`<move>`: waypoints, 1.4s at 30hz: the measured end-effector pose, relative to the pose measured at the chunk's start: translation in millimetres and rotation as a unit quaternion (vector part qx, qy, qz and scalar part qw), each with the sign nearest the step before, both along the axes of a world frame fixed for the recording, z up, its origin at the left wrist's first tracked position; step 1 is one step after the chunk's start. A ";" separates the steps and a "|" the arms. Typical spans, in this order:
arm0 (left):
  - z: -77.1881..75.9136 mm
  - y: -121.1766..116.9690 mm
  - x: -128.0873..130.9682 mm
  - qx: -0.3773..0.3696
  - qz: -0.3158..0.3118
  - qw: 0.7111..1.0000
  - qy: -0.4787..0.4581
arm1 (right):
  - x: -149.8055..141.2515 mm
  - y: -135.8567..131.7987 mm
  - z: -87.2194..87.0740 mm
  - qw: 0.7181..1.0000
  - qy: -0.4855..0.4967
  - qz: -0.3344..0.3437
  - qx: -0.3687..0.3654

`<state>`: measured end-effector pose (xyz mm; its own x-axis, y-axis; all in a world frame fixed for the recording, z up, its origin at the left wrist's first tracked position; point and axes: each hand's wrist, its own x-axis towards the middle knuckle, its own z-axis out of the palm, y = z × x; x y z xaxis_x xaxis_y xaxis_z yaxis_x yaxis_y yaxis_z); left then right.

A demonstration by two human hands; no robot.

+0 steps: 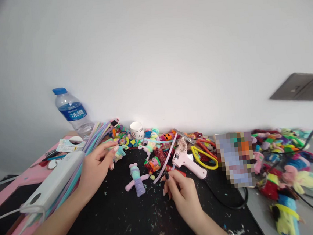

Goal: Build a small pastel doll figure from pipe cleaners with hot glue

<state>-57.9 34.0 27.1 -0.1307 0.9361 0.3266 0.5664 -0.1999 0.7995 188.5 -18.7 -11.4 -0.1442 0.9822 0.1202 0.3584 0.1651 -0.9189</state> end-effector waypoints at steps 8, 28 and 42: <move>9.0 27.4 19.5 0.055 -0.117 0.985 0.118 | 0.2 1.6 2.8 1.000 -0.005 -0.006 0.001; 14.2 66.5 33.8 0.027 -0.097 0.993 -0.060 | 1.4 2.7 2.4 1.000 0.006 -0.021 -0.010; 3.1 -12.7 48.3 0.004 -0.303 0.952 -0.033 | 0.8 0.0 2.9 0.997 0.074 -0.031 -0.006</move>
